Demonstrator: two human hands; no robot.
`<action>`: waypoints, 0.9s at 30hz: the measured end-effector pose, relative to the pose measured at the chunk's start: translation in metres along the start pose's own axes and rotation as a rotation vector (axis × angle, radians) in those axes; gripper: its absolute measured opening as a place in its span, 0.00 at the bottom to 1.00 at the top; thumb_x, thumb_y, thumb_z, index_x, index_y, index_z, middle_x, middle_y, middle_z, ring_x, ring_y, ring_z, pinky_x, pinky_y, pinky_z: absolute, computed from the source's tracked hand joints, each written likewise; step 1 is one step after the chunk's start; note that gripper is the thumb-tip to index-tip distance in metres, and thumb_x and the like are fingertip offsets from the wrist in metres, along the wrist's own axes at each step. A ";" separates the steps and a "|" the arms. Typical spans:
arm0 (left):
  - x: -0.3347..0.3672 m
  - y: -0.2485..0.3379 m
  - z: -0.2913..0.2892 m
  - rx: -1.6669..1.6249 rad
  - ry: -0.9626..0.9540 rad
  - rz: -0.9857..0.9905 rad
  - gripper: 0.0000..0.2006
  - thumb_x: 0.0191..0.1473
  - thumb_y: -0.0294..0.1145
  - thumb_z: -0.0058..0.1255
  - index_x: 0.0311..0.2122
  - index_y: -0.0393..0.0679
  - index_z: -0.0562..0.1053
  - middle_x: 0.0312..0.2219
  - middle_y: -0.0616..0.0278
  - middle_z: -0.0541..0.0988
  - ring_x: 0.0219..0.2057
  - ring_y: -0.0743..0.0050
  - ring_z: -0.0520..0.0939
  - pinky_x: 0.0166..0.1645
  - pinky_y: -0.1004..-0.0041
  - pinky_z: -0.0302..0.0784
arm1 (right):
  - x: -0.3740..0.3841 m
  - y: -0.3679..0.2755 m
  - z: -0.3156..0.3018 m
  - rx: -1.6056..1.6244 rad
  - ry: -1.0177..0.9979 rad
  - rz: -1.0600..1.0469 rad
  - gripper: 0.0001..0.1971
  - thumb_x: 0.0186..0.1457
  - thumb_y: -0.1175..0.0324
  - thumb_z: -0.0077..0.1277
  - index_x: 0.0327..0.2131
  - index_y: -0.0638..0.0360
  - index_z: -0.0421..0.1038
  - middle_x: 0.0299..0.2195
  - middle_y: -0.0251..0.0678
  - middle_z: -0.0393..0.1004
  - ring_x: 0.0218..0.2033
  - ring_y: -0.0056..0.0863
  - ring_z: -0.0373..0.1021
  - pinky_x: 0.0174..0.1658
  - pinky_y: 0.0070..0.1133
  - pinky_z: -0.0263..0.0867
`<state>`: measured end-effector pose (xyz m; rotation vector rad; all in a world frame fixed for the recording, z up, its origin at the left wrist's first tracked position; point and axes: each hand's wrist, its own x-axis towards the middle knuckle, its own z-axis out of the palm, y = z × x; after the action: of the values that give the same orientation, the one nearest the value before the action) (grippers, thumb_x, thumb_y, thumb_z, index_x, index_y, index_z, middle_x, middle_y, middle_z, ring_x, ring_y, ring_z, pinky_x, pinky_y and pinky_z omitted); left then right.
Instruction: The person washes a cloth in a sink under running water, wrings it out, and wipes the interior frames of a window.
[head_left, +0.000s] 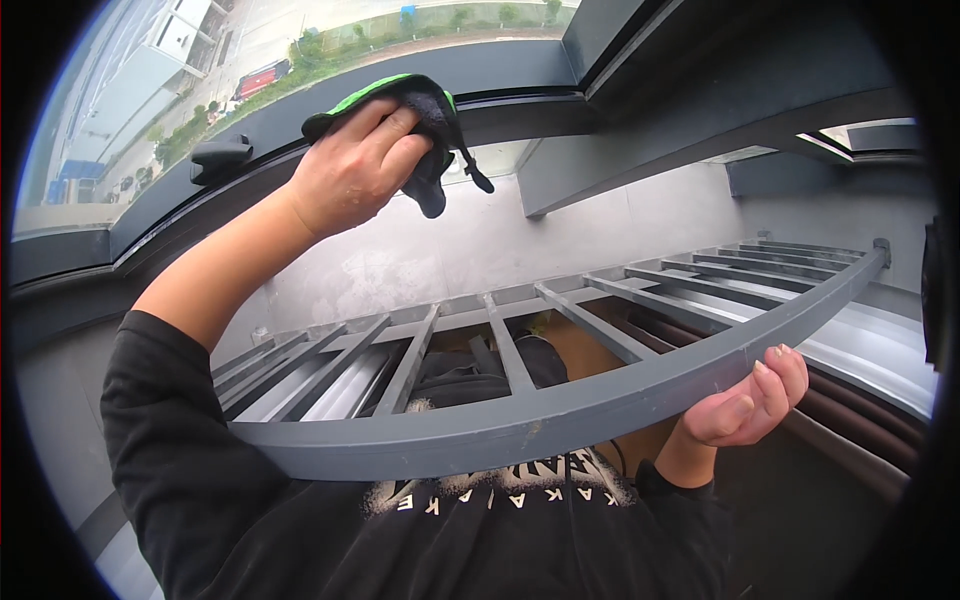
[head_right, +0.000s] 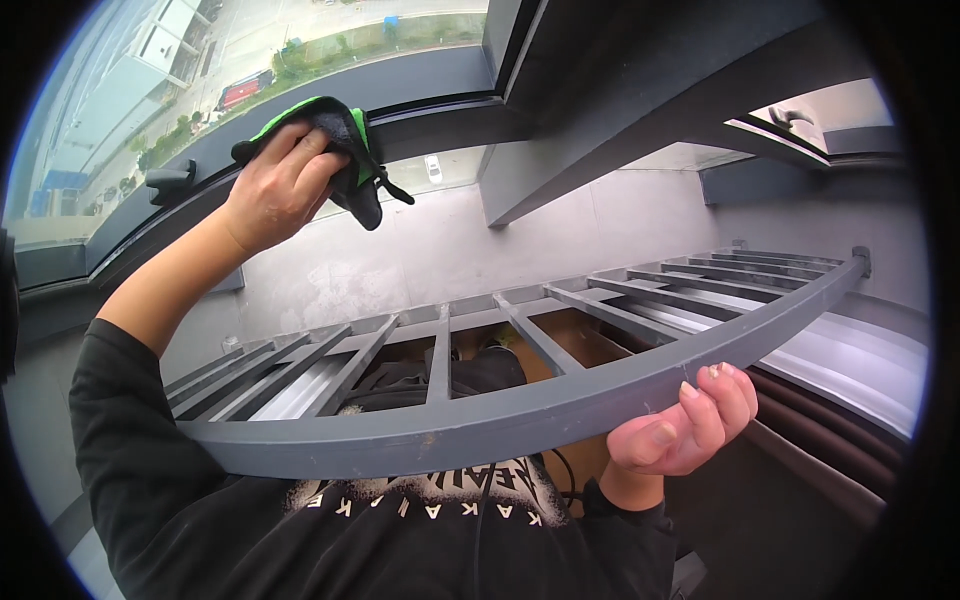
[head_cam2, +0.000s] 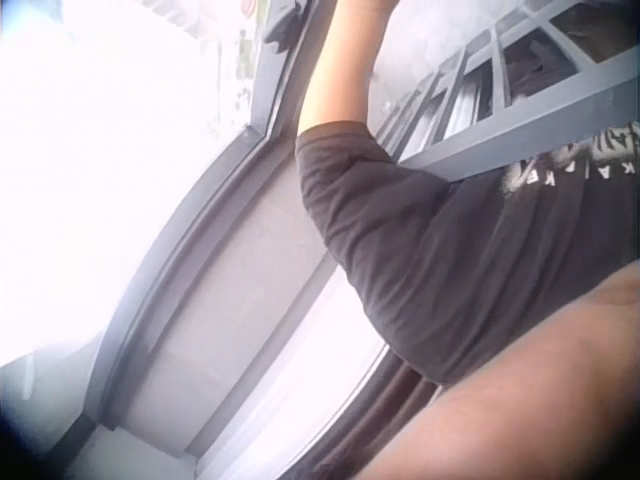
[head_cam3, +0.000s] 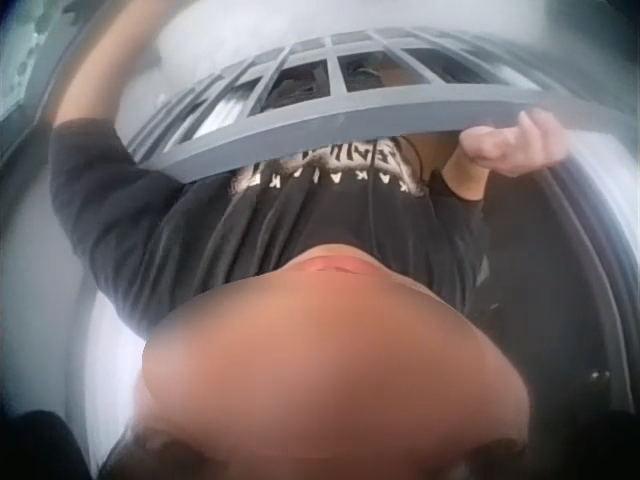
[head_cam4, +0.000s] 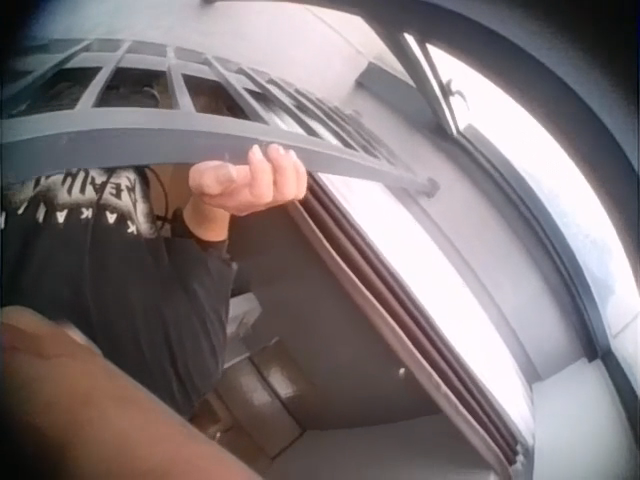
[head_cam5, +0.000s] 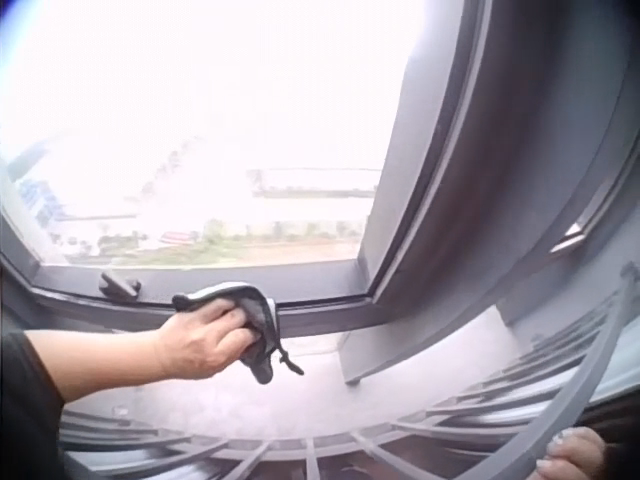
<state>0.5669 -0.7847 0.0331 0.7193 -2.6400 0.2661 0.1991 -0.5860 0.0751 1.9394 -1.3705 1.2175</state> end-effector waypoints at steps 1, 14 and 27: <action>0.013 0.002 0.011 0.020 0.024 0.023 0.16 0.40 0.24 0.59 0.38 0.41 0.72 0.41 0.52 0.75 0.44 0.52 0.75 0.46 0.65 0.76 | 0.000 -0.002 0.000 -0.024 -0.007 0.009 0.13 0.55 0.63 0.34 0.38 0.57 0.65 0.40 0.41 0.66 0.43 0.38 0.62 0.49 0.32 0.59; 0.105 0.033 0.054 0.055 0.077 0.140 0.13 0.41 0.25 0.56 0.37 0.40 0.72 0.41 0.56 0.75 0.48 0.56 0.72 0.54 0.68 0.69 | 0.010 -0.002 0.000 0.003 0.027 0.043 0.13 0.50 0.60 0.41 0.31 0.60 0.67 0.33 0.42 0.70 0.36 0.38 0.64 0.42 0.32 0.62; -0.043 -0.033 -0.011 0.153 -0.145 -0.052 0.18 0.38 0.15 0.53 0.40 0.39 0.70 0.48 0.51 0.70 0.50 0.48 0.69 0.53 0.60 0.69 | -0.037 0.030 -0.066 0.416 0.405 0.243 0.18 0.60 0.57 0.36 0.35 0.65 0.66 0.40 0.48 0.69 0.42 0.35 0.65 0.49 0.30 0.60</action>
<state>0.6213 -0.7901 0.0283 0.8859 -2.7547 0.4202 0.1420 -0.5286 0.0726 1.6665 -1.2292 2.0179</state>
